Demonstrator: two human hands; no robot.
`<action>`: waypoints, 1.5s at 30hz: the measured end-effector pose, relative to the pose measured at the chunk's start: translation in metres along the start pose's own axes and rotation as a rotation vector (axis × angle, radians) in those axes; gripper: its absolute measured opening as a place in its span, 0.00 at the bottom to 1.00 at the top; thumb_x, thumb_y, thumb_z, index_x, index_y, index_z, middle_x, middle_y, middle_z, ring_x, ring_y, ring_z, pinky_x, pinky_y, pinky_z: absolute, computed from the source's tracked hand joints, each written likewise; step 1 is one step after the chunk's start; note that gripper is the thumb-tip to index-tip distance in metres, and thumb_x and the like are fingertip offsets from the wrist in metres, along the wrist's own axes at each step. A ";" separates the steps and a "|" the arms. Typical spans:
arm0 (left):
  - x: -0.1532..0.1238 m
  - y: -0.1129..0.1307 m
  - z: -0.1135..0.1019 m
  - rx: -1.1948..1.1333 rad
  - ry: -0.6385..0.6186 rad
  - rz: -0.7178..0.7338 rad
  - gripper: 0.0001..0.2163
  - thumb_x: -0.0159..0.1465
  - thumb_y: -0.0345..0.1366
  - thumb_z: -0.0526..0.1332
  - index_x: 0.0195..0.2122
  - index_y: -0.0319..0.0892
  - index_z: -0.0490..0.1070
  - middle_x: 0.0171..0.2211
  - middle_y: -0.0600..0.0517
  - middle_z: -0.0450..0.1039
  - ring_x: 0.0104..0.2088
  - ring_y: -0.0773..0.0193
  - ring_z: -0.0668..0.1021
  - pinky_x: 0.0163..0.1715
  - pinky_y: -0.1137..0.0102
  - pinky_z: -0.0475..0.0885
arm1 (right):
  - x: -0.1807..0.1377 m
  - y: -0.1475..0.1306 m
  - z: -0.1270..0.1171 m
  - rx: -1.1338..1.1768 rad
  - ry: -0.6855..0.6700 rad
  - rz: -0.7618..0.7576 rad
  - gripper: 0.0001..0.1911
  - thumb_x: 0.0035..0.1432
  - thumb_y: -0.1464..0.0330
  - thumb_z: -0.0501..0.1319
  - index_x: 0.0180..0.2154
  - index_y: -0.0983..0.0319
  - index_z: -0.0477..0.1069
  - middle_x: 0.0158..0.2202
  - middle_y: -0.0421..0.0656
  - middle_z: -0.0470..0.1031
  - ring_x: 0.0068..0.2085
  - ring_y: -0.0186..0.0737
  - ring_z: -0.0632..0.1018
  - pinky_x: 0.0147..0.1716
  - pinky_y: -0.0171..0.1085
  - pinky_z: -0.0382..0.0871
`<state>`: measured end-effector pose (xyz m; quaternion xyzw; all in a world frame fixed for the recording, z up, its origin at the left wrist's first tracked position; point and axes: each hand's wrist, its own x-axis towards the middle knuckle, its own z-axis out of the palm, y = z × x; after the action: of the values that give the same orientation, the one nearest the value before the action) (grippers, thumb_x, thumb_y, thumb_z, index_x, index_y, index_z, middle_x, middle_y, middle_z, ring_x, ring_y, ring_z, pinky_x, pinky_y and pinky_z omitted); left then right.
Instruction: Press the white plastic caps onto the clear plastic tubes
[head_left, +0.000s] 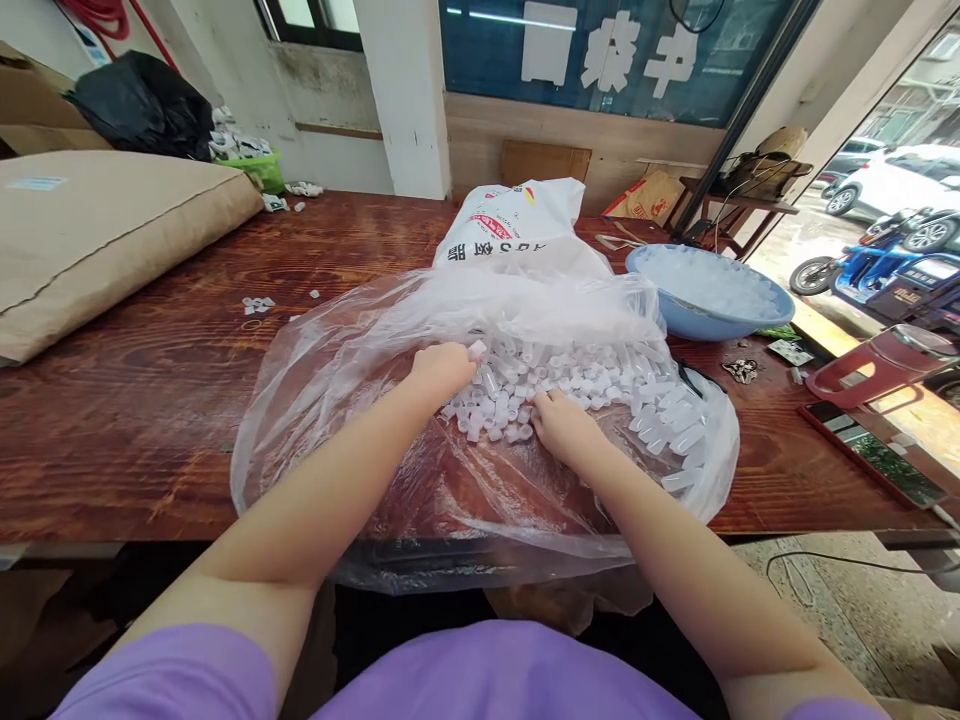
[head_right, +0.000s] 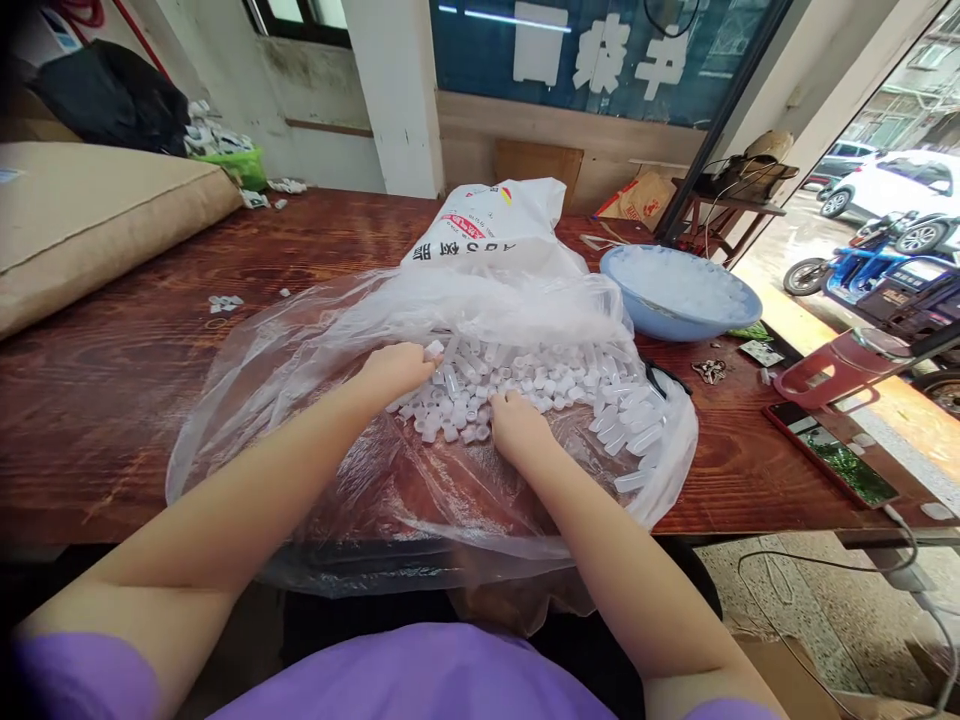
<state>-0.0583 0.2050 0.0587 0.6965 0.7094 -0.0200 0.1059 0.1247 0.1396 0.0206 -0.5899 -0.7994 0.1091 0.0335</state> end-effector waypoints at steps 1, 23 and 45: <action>0.001 0.004 0.003 -0.001 -0.012 0.001 0.23 0.62 0.48 0.47 0.42 0.35 0.74 0.45 0.36 0.73 0.46 0.43 0.74 0.44 0.57 0.67 | -0.001 0.000 0.003 0.002 0.009 0.005 0.12 0.59 0.73 0.50 0.43 0.66 0.67 0.42 0.53 0.70 0.41 0.46 0.74 0.39 0.40 0.65; -0.134 0.018 0.022 -0.916 -0.312 0.494 0.17 0.60 0.44 0.54 0.45 0.39 0.69 0.41 0.49 0.73 0.40 0.60 0.74 0.42 0.68 0.68 | -0.090 0.007 -0.019 1.014 0.349 -0.292 0.09 0.55 0.68 0.61 0.40 0.58 0.71 0.38 0.42 0.73 0.39 0.35 0.75 0.36 0.33 0.70; -0.166 -0.011 0.052 -0.861 -0.265 0.452 0.12 0.62 0.40 0.53 0.42 0.41 0.70 0.39 0.50 0.73 0.40 0.63 0.74 0.42 0.70 0.67 | -0.106 -0.018 0.000 0.626 -0.079 -0.158 0.20 0.64 0.59 0.44 0.32 0.62 0.69 0.27 0.43 0.72 0.30 0.38 0.73 0.30 0.36 0.65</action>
<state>-0.0613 0.0317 0.0361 0.7175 0.4651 0.2096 0.4743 0.1397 0.0337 0.0322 -0.4823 -0.7710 0.3696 0.1905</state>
